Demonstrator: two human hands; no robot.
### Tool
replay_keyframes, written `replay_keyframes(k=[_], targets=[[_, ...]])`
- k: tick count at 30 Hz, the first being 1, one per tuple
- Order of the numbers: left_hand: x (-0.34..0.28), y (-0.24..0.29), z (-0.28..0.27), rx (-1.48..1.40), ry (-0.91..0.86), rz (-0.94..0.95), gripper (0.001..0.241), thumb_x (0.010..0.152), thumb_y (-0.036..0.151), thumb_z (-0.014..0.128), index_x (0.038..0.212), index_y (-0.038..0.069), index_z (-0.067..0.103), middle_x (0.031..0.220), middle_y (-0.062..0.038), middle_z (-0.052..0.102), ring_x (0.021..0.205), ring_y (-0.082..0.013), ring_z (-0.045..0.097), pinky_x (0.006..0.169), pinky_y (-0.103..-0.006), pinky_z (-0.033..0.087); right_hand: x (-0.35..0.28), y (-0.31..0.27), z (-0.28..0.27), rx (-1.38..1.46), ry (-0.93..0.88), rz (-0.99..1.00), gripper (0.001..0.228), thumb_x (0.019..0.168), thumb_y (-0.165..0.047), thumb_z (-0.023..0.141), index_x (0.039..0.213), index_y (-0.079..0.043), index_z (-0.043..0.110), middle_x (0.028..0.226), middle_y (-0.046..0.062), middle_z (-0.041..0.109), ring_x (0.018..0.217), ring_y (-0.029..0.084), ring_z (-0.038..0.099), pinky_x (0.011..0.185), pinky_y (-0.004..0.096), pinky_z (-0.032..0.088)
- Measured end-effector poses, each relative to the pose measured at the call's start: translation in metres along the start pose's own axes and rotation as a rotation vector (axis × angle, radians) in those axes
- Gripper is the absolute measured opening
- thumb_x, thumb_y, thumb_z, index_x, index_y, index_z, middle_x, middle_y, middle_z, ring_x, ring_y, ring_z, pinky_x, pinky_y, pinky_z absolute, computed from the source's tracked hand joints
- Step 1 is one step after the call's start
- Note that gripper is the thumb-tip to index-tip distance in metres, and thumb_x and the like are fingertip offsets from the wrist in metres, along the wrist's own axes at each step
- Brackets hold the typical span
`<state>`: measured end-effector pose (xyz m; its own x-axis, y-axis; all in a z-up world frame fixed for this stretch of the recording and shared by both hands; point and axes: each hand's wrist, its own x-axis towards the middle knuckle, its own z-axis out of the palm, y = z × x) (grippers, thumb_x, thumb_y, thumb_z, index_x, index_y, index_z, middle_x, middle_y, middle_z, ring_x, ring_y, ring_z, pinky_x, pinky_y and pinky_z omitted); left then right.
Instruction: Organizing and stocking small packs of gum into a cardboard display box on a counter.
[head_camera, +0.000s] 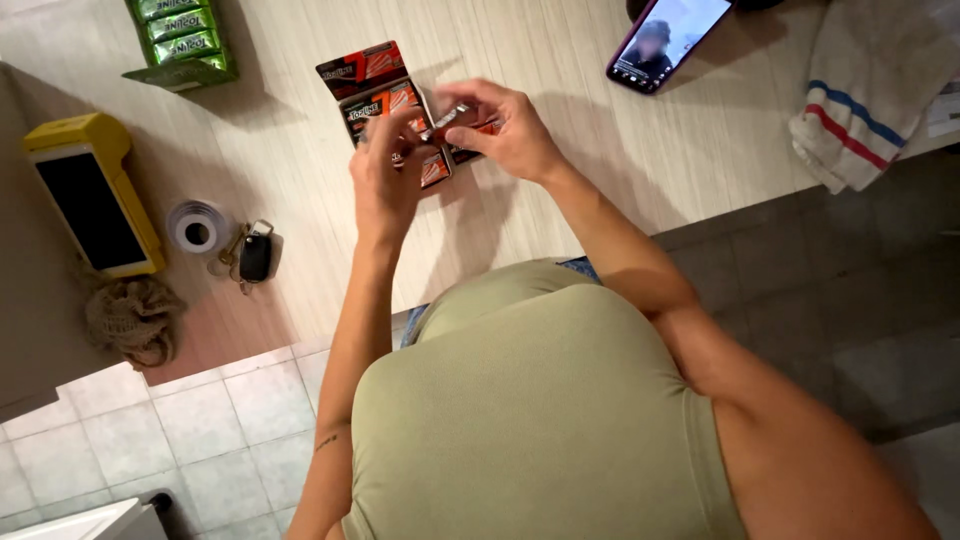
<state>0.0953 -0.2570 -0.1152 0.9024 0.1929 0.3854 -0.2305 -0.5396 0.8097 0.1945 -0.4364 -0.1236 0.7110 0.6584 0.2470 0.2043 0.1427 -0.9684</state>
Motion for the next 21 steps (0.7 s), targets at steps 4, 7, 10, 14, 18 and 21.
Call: replay_keyframes(k=[4, 7, 10, 14, 18, 21], targets=[[0.001, 0.003, -0.004, -0.174, -0.022, -0.198, 0.038, 0.088, -0.004, 0.077, 0.118, 0.013, 0.062, 0.093, -0.002, 0.065, 0.084, -0.0142, 0.066, 0.082, -0.0282, 0.056, 0.006, 0.002, -0.003, -0.081, 0.058, 0.057, 0.021, 0.094, -0.006, 0.08, 0.114, -0.01, 0.074, 0.1, 0.001, 0.071, 0.084, 0.005, 0.059, 0.074, 0.017, 0.047], [0.006, -0.024, -0.01, -0.094, 0.056, -0.063, 0.029, 0.096, -0.001, 0.071, 0.121, 0.009, 0.062, 0.104, -0.007, 0.071, 0.097, -0.0177, 0.07, 0.09, -0.031, 0.055, 0.017, 0.025, -0.018, -0.204, 0.257, 0.04, 0.015, 0.094, -0.008, 0.081, 0.107, -0.01, 0.074, 0.085, -0.001, 0.067, 0.065, 0.005, 0.045, 0.056, 0.018, 0.039], [0.012, -0.06, -0.012, 0.16, -0.061, -0.014, 0.039, 0.096, -0.006, 0.065, 0.133, 0.002, 0.056, 0.125, -0.018, 0.059, 0.118, -0.0367, 0.06, 0.098, -0.0433, 0.049, 0.031, 0.049, -0.036, -0.327, 0.336, 0.021, 0.011, 0.098, 0.001, 0.065, 0.105, -0.006, 0.07, 0.086, 0.003, 0.067, 0.072, 0.011, 0.056, 0.064, 0.023, 0.046], [0.021, -0.078, -0.004, 0.475, -0.036, 0.107, 0.039, 0.094, 0.0, 0.071, 0.131, 0.0, 0.061, 0.127, -0.018, 0.06, 0.114, -0.0395, 0.061, 0.093, -0.051, 0.05, 0.037, 0.058, -0.04, -0.424, 0.318, 0.007, 0.011, 0.099, -0.001, 0.062, 0.107, -0.005, 0.069, 0.091, 0.004, 0.07, 0.073, 0.011, 0.058, 0.063, 0.023, 0.047], [0.029, -0.08, -0.001, 0.684, -0.027, 0.012, 0.017, 0.098, 0.014, 0.071, 0.113, 0.007, 0.066, 0.104, -0.011, 0.062, 0.091, -0.0349, 0.06, 0.077, -0.0453, 0.046, 0.036, 0.091, -0.042, -0.686, 0.339, -0.002, 0.014, 0.092, -0.002, 0.073, 0.102, -0.009, 0.069, 0.099, 0.005, 0.064, 0.096, 0.022, 0.06, 0.087, 0.031, 0.05], [0.027, -0.092, 0.001, 0.746, -0.087, -0.012, 0.029, 0.088, 0.011, 0.079, 0.113, 0.007, 0.065, 0.107, -0.014, 0.062, 0.089, -0.0365, 0.059, 0.07, -0.047, 0.048, 0.031, 0.098, -0.043, -0.724, 0.362, -0.013, 0.013, 0.089, -0.008, 0.079, 0.098, -0.012, 0.07, 0.096, 0.003, 0.062, 0.098, 0.024, 0.056, 0.091, 0.038, 0.045]])
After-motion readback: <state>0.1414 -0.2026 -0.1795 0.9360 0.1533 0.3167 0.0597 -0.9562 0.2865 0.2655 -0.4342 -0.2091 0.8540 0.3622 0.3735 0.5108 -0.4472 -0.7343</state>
